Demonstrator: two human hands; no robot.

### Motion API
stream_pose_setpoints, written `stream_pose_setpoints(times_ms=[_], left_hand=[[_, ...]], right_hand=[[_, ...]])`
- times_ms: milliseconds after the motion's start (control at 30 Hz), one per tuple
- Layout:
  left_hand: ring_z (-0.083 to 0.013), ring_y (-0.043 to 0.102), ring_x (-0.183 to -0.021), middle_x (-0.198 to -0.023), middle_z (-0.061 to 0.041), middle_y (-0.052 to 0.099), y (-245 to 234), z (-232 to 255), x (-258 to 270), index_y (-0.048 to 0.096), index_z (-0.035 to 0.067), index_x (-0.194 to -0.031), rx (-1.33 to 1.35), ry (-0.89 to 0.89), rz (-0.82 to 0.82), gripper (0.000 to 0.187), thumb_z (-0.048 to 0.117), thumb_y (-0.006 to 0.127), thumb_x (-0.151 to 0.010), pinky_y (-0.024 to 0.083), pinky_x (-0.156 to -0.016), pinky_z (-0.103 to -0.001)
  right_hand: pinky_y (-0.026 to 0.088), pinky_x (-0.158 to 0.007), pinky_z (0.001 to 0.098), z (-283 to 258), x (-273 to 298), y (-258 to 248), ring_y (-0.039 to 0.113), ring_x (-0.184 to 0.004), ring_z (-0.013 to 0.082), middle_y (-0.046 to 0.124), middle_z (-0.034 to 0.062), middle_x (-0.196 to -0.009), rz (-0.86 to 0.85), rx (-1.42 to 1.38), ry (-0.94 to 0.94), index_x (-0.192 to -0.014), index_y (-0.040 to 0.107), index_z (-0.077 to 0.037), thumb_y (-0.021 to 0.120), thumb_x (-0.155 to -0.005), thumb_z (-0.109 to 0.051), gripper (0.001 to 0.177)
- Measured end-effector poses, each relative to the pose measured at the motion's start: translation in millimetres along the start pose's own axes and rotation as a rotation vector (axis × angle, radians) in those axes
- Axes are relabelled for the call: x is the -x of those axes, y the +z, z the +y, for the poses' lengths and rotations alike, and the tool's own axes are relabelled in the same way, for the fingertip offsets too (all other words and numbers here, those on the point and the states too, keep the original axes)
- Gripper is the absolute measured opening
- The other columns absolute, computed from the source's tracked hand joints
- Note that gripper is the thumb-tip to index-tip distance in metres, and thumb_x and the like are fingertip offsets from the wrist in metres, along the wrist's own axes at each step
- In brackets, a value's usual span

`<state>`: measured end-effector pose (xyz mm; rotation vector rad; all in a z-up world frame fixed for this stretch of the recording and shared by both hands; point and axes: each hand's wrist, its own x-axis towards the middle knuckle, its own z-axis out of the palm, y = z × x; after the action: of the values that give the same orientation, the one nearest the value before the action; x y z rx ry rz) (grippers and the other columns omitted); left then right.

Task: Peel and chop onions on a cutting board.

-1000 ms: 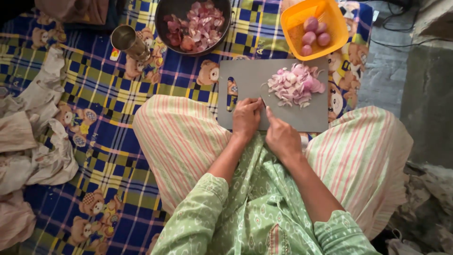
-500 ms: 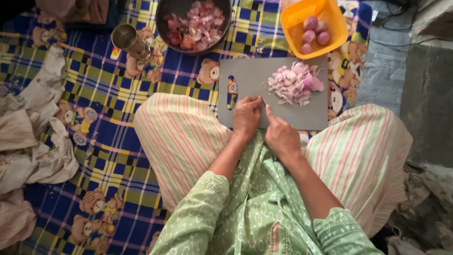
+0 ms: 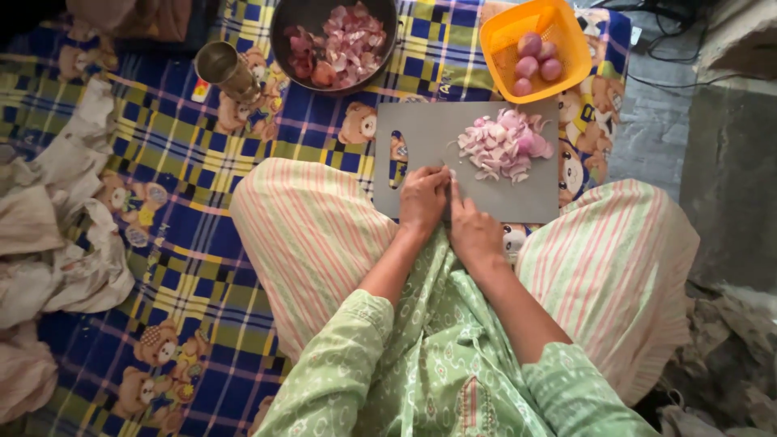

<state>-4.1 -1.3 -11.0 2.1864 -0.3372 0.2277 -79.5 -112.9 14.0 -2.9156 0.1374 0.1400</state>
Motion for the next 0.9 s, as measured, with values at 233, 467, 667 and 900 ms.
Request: stream_pose_setpoints(times_ms=[233,467,667,900], left_hand=[[-0.0310,0.068,-0.101,-0.107,-0.009,0.074,7,1,5,0.079,0.010,-0.105,0.028,-0.028,0.044,0.017,0.014,0.070,-0.092,0.054,-0.090,-0.039],[-0.0296,0.069,-0.102,-0.106,-0.009,0.075,6,-3,5,0.080,0.010,-0.104,0.026,-0.015,0.026,0.018,0.011,0.068,-0.090,0.055,-0.091,-0.038],[-0.0295,0.070,-0.100,-0.105,-0.008,0.075,6,-3,4,0.080,0.010,-0.100,0.045,-0.025,0.025,0.014,0.013,0.070,-0.091,0.055,-0.090,-0.038],[-0.0296,0.070,-0.099,-0.104,-0.007,0.075,4,1,3,0.081,0.012,-0.103,0.049,-0.059,0.033,0.016,0.013,0.071,-0.089,0.055,-0.088,-0.039]], right_hand=[[0.058,-0.068,0.0545,16,10,-11,0.072,-0.072,0.0416,0.071,0.0181,-0.094,0.011,-0.008,0.039,-0.162,0.036,-0.013,0.051,-0.089,-0.009,0.075],[0.056,-0.076,0.0577,5,12,-15,0.070,-0.080,0.0474,0.072,0.0207,-0.103,0.056,-0.244,0.009,-0.156,0.044,-0.018,0.049,-0.090,-0.012,0.066],[0.056,-0.080,0.0571,9,10,-9,0.070,-0.085,0.0480,0.072,0.0218,-0.109,0.036,-0.284,0.028,-0.153,0.049,-0.018,0.049,-0.090,-0.013,0.063],[0.056,-0.075,0.0564,2,11,-18,0.070,-0.079,0.0467,0.073,0.0225,-0.104,0.096,-0.289,0.002,-0.152,0.051,-0.015,0.049,-0.092,-0.011,0.060]])
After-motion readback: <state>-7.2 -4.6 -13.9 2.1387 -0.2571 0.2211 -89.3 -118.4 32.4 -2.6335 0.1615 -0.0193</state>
